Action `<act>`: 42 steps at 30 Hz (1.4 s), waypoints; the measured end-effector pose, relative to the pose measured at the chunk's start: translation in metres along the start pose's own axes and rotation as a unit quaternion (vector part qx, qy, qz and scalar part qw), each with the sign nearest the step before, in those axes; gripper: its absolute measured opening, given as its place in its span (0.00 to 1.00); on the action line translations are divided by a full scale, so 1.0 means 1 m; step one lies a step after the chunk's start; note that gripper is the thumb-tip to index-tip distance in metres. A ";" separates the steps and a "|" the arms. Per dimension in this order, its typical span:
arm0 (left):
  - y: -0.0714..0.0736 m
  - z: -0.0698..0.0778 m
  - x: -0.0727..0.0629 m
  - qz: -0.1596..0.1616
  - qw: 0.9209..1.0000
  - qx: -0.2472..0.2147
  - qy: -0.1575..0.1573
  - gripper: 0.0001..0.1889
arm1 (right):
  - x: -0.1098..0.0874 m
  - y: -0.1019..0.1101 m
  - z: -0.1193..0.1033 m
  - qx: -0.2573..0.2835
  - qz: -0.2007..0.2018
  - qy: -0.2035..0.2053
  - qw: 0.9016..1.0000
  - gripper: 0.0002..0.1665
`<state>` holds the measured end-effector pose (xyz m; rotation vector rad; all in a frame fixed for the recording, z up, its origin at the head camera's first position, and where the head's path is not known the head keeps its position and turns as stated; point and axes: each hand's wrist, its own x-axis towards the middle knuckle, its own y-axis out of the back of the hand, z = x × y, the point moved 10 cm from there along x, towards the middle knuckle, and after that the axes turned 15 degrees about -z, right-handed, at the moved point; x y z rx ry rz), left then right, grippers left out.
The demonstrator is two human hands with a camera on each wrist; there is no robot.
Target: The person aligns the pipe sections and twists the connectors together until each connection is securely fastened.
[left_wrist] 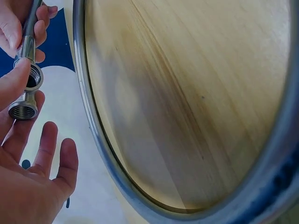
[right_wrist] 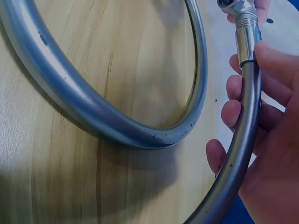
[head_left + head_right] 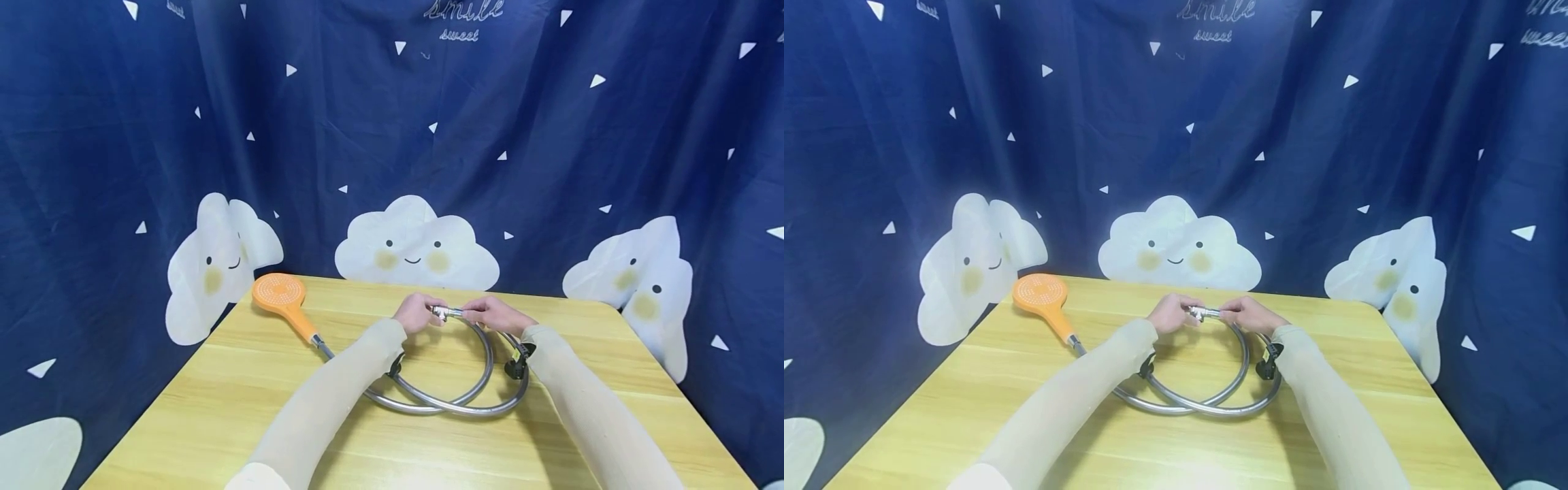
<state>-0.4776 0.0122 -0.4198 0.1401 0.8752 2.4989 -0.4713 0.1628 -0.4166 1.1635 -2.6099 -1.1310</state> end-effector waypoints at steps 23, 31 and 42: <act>0.002 0.000 -0.002 -0.005 1.000 -0.017 0.007 0.20 | 0.002 0.002 0.007 0.002 0.014 -0.026 1.000 0.17; 0.003 0.001 -0.001 0.003 1.000 -0.016 0.003 0.21 | 0.003 0.003 0.003 0.012 0.017 0.009 1.000 0.10; 0.005 0.003 -0.004 0.009 1.000 -0.016 -0.002 0.21 | 0.002 0.004 0.004 0.012 0.012 -0.017 1.000 0.16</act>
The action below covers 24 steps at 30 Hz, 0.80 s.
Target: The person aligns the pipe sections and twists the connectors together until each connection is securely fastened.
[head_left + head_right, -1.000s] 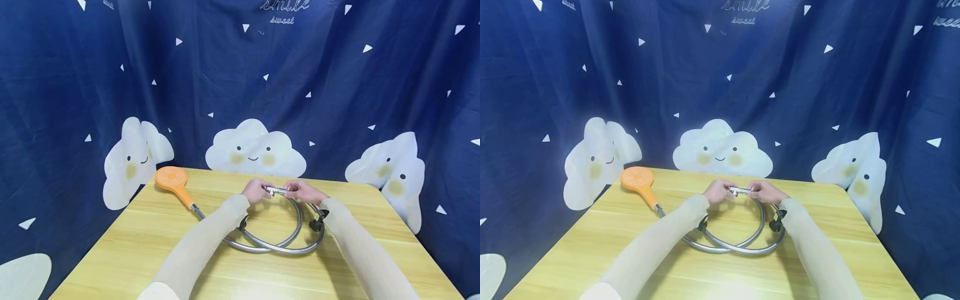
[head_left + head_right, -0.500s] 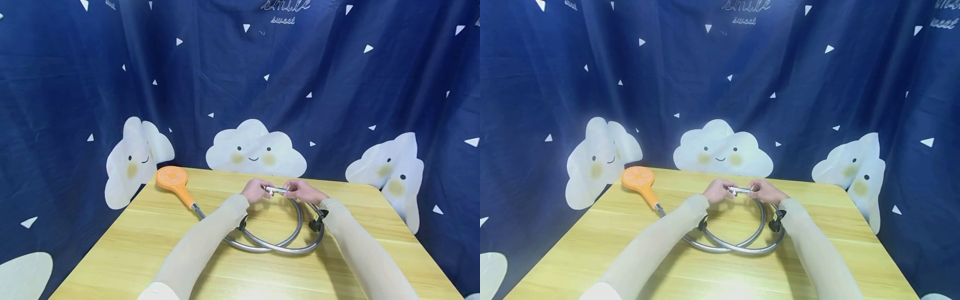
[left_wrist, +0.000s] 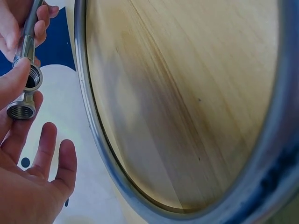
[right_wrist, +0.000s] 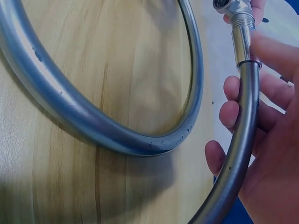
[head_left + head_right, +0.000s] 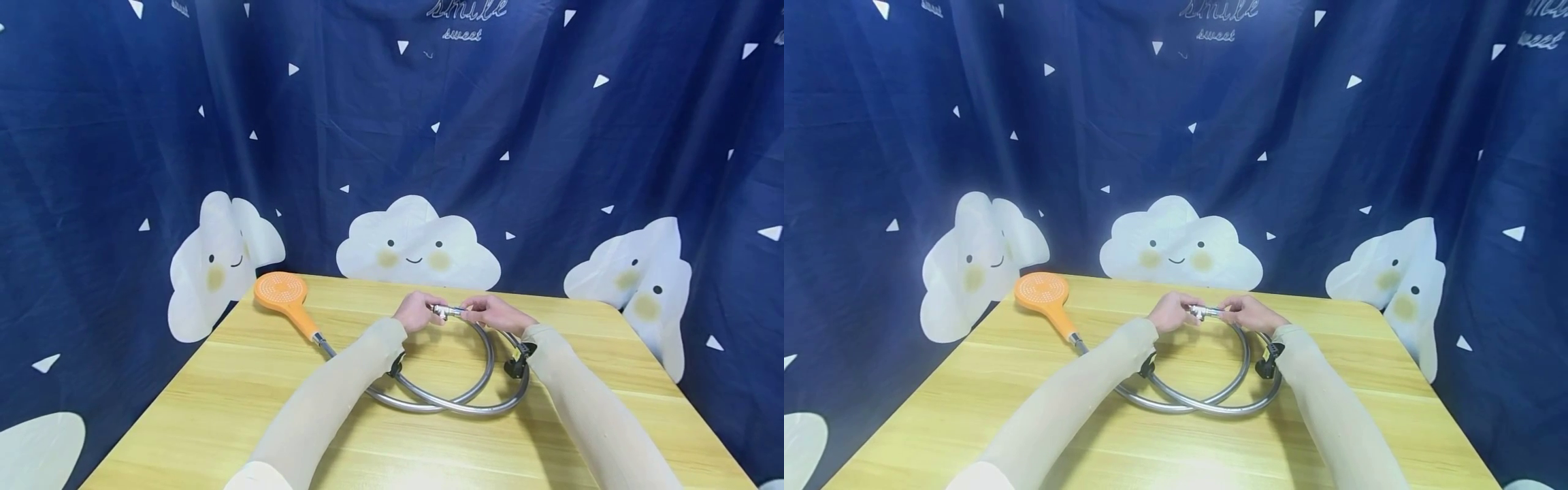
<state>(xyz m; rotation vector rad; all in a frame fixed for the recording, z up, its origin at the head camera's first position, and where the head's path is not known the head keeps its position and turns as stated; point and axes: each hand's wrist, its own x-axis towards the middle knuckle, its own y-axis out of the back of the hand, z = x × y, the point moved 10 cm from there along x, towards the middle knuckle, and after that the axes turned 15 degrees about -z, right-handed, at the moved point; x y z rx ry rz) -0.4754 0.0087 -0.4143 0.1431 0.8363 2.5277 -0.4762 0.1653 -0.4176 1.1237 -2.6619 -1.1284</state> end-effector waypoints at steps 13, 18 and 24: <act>-0.002 0.000 0.001 -0.008 1.000 -0.006 0.004 0.20 | -0.003 0.000 -0.004 -0.012 -0.003 0.025 1.000 0.15; -0.001 -0.002 0.003 -0.007 1.000 -0.001 0.005 0.21 | -0.002 0.000 0.001 -0.010 -0.005 0.000 1.000 0.17; -0.001 -0.003 0.005 -0.006 1.000 0.006 0.002 0.20 | 0.000 0.002 -0.002 0.004 0.002 0.031 1.000 0.13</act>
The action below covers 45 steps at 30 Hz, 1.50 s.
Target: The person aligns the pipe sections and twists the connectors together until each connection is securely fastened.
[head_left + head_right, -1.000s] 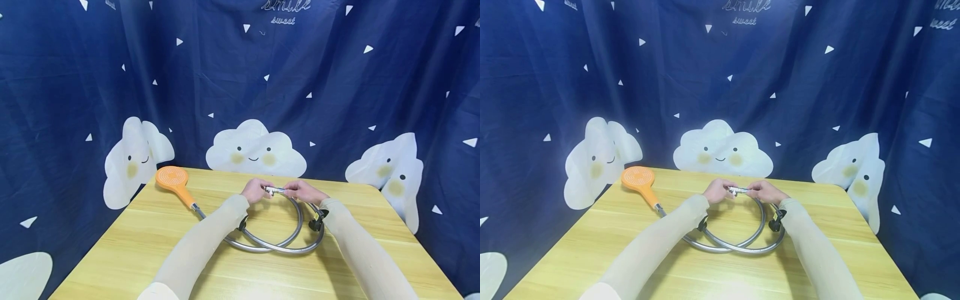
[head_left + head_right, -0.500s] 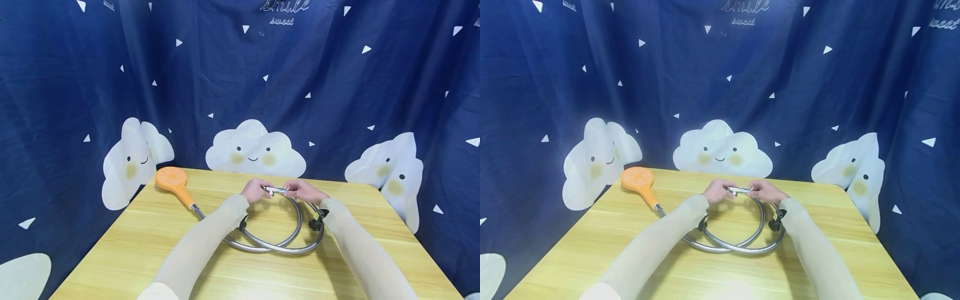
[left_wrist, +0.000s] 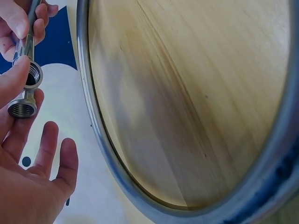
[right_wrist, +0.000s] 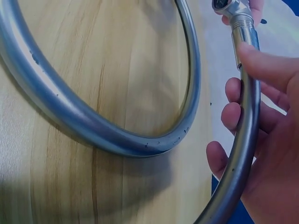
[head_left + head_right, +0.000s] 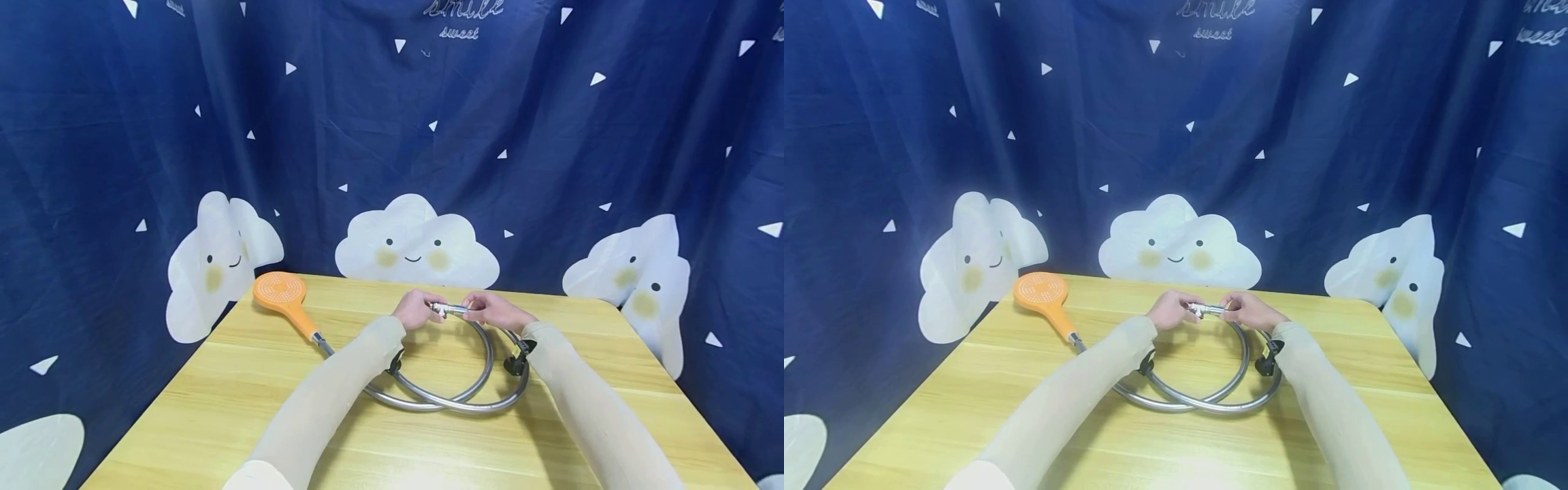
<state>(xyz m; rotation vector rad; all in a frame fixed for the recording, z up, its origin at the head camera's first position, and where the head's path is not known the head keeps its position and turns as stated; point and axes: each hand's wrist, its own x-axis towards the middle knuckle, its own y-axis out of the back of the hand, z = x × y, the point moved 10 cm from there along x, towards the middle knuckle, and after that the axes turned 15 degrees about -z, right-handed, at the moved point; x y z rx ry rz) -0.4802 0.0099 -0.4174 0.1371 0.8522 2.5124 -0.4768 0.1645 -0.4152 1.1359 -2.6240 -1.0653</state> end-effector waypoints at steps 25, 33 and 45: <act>0.002 0.000 0.000 0.006 1.000 -0.012 0.007 0.21 | 0.004 -0.001 0.003 -0.021 -0.011 -0.017 1.000 0.14; 0.001 0.002 0.000 0.003 1.000 -0.015 0.002 0.22 | 0.004 -0.002 0.006 -0.008 -0.012 -0.039 0.999 0.17; 0.000 0.002 0.000 0.007 1.000 -0.010 0.000 0.21 | 0.003 -0.002 0.005 -0.026 -0.021 -0.023 0.999 0.17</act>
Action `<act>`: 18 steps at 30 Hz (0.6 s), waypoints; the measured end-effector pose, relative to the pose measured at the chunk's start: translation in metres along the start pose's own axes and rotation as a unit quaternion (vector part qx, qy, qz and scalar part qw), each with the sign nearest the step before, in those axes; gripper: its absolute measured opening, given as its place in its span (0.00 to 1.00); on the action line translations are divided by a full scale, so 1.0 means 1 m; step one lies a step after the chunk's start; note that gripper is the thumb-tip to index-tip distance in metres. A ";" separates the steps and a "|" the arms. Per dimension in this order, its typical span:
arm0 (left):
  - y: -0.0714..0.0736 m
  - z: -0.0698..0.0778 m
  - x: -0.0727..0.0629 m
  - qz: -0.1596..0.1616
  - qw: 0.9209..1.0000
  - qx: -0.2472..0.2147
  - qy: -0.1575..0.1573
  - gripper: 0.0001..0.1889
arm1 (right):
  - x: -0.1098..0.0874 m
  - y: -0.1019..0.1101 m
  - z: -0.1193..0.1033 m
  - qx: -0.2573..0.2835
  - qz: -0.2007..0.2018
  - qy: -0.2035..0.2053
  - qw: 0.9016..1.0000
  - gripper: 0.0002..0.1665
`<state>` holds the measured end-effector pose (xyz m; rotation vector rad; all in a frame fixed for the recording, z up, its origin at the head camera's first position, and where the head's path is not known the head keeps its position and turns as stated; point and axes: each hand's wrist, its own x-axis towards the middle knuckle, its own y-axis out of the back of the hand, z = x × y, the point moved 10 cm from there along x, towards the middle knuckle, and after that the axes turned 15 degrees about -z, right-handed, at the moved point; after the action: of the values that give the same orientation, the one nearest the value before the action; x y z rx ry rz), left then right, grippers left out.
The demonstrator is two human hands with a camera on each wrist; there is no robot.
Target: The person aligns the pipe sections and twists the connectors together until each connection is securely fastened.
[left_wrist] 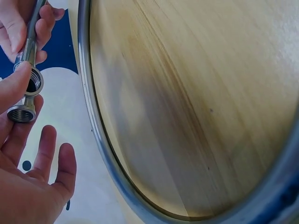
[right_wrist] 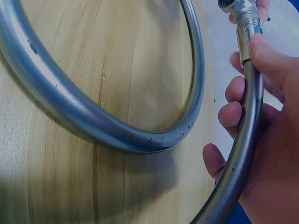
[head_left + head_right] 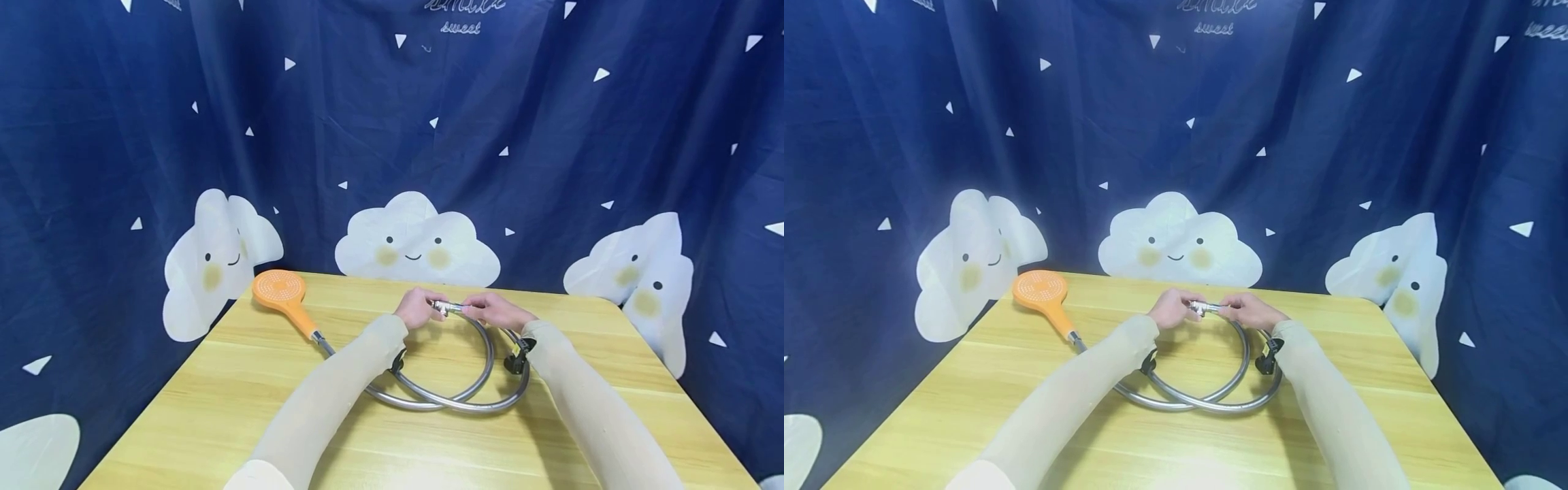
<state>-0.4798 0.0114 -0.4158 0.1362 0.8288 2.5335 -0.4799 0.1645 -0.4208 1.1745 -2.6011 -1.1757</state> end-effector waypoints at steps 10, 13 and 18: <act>0.000 0.000 -0.002 -0.001 1.000 -0.009 -0.001 0.21 | -0.002 0.000 -0.002 0.026 0.014 0.000 1.000 0.17; 0.001 0.001 -0.003 -0.002 1.000 -0.012 0.000 0.21 | -0.003 0.000 -0.006 0.029 0.021 0.022 0.999 0.14; 0.002 0.003 -0.006 0.001 1.000 -0.012 0.001 0.22 | -0.002 0.001 -0.006 0.013 0.022 0.015 1.000 0.13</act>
<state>-0.4751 0.0087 -0.4120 0.1281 0.7995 2.5451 -0.4767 0.1628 -0.4159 1.1239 -2.6135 -1.1118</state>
